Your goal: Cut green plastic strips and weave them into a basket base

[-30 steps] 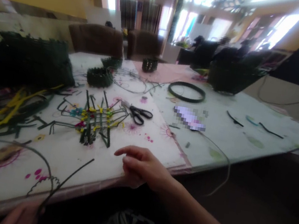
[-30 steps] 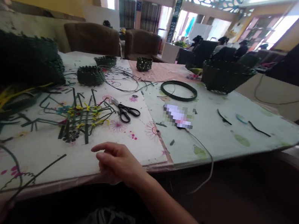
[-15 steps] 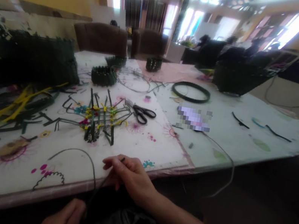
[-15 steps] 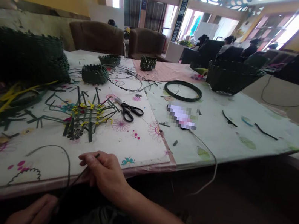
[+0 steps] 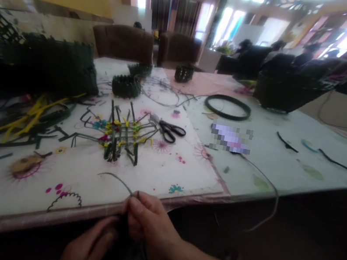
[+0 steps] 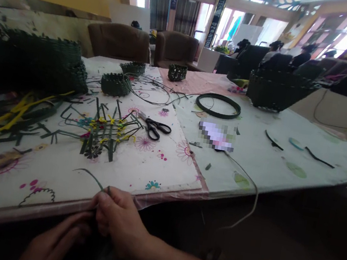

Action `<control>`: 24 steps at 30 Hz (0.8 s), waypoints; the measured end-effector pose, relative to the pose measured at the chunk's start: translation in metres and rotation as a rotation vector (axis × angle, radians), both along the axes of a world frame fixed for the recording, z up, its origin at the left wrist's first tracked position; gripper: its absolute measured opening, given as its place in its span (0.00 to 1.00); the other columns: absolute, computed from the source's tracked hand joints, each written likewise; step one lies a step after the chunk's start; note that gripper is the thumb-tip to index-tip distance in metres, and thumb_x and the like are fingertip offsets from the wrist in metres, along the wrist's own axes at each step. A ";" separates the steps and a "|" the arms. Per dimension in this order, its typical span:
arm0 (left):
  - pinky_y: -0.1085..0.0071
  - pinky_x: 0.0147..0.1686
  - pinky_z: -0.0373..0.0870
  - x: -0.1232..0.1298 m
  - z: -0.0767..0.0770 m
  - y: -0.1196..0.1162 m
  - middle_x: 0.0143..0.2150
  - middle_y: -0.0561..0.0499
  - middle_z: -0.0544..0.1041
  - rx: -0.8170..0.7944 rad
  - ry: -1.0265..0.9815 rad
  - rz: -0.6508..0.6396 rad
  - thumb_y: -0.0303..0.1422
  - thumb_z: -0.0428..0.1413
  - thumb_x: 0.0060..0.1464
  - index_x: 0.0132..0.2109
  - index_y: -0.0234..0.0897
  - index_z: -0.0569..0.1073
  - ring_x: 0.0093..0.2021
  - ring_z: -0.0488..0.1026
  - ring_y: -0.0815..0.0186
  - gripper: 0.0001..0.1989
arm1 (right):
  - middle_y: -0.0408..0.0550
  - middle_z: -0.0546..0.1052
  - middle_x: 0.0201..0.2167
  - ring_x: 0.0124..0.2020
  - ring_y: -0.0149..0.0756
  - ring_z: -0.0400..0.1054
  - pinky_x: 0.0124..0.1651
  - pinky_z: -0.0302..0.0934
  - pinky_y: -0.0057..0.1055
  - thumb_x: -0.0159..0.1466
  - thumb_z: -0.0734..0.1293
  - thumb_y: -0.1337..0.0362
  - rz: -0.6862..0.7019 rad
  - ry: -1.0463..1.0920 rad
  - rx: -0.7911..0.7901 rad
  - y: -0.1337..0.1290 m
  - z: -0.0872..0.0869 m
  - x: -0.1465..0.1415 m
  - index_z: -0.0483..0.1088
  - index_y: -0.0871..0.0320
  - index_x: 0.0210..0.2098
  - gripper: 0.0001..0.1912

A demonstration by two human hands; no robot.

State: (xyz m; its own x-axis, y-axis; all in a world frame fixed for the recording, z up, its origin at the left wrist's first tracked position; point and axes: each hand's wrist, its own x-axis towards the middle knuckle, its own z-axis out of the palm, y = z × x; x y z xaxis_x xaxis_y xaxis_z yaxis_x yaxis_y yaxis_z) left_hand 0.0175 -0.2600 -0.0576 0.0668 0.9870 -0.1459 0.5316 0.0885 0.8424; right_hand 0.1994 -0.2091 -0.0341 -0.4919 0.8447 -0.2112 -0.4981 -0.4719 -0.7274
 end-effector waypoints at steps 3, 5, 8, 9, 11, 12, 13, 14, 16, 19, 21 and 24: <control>0.69 0.44 0.77 -0.001 0.016 0.007 0.46 0.44 0.81 0.038 -0.120 0.317 0.56 0.53 0.53 0.54 0.38 0.76 0.44 0.80 0.58 0.31 | 0.34 0.59 0.16 0.16 0.21 0.48 0.19 0.41 0.22 0.61 0.69 0.43 0.111 -0.064 0.101 -0.010 -0.005 -0.006 0.69 0.61 0.32 0.25; 0.68 0.41 0.78 0.003 0.024 0.012 0.44 0.43 0.81 0.044 -0.213 0.435 0.56 0.55 0.52 0.53 0.36 0.76 0.42 0.80 0.57 0.31 | 0.36 0.61 0.17 0.18 0.21 0.50 0.21 0.44 0.22 0.60 0.67 0.39 0.210 -0.109 0.188 -0.016 -0.008 -0.010 0.70 0.62 0.31 0.29; 0.73 0.27 0.74 0.016 0.030 0.016 0.37 0.47 0.80 -0.010 -0.394 0.486 0.51 0.59 0.51 0.52 0.36 0.73 0.32 0.78 0.62 0.28 | 0.38 0.62 0.20 0.20 0.22 0.52 0.23 0.46 0.22 0.58 0.66 0.36 0.340 -0.169 0.255 -0.021 -0.016 -0.012 0.71 0.63 0.30 0.32; 0.75 0.22 0.70 0.020 0.031 0.017 0.34 0.50 0.79 -0.039 -0.450 0.478 0.50 0.60 0.52 0.54 0.37 0.72 0.27 0.75 0.65 0.28 | 0.38 0.63 0.20 0.20 0.22 0.53 0.23 0.47 0.22 0.58 0.66 0.35 0.369 -0.184 0.252 -0.022 -0.019 -0.013 0.70 0.63 0.29 0.33; 0.76 0.18 0.66 0.026 0.031 0.016 0.29 0.54 0.76 -0.052 -0.515 0.445 0.49 0.59 0.53 0.54 0.38 0.69 0.22 0.70 0.69 0.27 | 0.39 0.65 0.20 0.20 0.23 0.56 0.23 0.50 0.23 0.56 0.66 0.33 0.365 -0.185 0.227 -0.022 -0.024 -0.014 0.67 0.62 0.26 0.34; 0.75 0.20 0.67 0.028 0.031 0.015 0.28 0.54 0.75 -0.019 -0.508 0.433 0.48 0.58 0.54 0.54 0.39 0.68 0.22 0.71 0.68 0.25 | 0.40 0.66 0.20 0.20 0.24 0.57 0.24 0.52 0.23 0.56 0.65 0.33 0.316 -0.171 0.207 -0.022 -0.026 -0.014 0.67 0.62 0.26 0.34; 0.74 0.24 0.71 0.028 0.031 0.014 0.28 0.54 0.75 0.036 -0.469 0.428 0.48 0.57 0.55 0.53 0.39 0.67 0.25 0.73 0.67 0.24 | 0.41 0.67 0.21 0.21 0.25 0.60 0.27 0.56 0.24 0.56 0.65 0.33 0.249 -0.152 0.187 -0.021 -0.026 -0.015 0.67 0.61 0.26 0.34; 0.73 0.29 0.73 0.028 0.030 0.012 0.29 0.54 0.76 0.098 -0.404 0.423 0.47 0.57 0.55 0.52 0.39 0.67 0.29 0.75 0.66 0.23 | 0.42 0.69 0.22 0.23 0.27 0.63 0.30 0.59 0.25 0.57 0.66 0.34 0.178 -0.131 0.170 -0.019 -0.025 -0.015 0.69 0.62 0.27 0.33; 0.73 0.33 0.74 0.025 0.029 0.008 0.32 0.52 0.78 0.177 -0.250 0.393 0.47 0.57 0.56 0.54 0.39 0.66 0.33 0.77 0.65 0.24 | 0.44 0.72 0.26 0.27 0.30 0.67 0.36 0.63 0.28 0.59 0.67 0.37 0.071 -0.084 0.146 -0.017 -0.019 -0.015 0.73 0.62 0.34 0.30; 0.73 0.30 0.74 0.023 0.026 0.003 0.40 0.46 0.81 0.140 -0.152 0.311 0.49 0.56 0.55 0.56 0.38 0.65 0.35 0.78 0.63 0.27 | 0.46 0.76 0.30 0.32 0.33 0.71 0.43 0.65 0.33 0.61 0.67 0.41 0.008 0.015 0.117 -0.015 -0.009 -0.014 0.76 0.60 0.40 0.26; 0.71 0.32 0.75 0.023 0.023 0.000 0.45 0.43 0.80 0.089 -0.155 0.278 0.50 0.55 0.54 0.54 0.37 0.66 0.38 0.79 0.61 0.27 | 0.47 0.77 0.33 0.36 0.34 0.72 0.49 0.64 0.34 0.62 0.68 0.44 -0.062 0.034 0.096 -0.016 -0.005 -0.013 0.77 0.59 0.42 0.24; 0.71 0.34 0.76 0.026 0.021 -0.003 0.42 0.44 0.81 0.017 -0.133 0.228 0.52 0.54 0.54 0.49 0.37 0.69 0.36 0.79 0.61 0.25 | 0.48 0.79 0.37 0.40 0.34 0.72 0.51 0.63 0.34 0.63 0.69 0.46 -0.091 -0.004 0.056 -0.017 -0.006 -0.012 0.78 0.59 0.45 0.23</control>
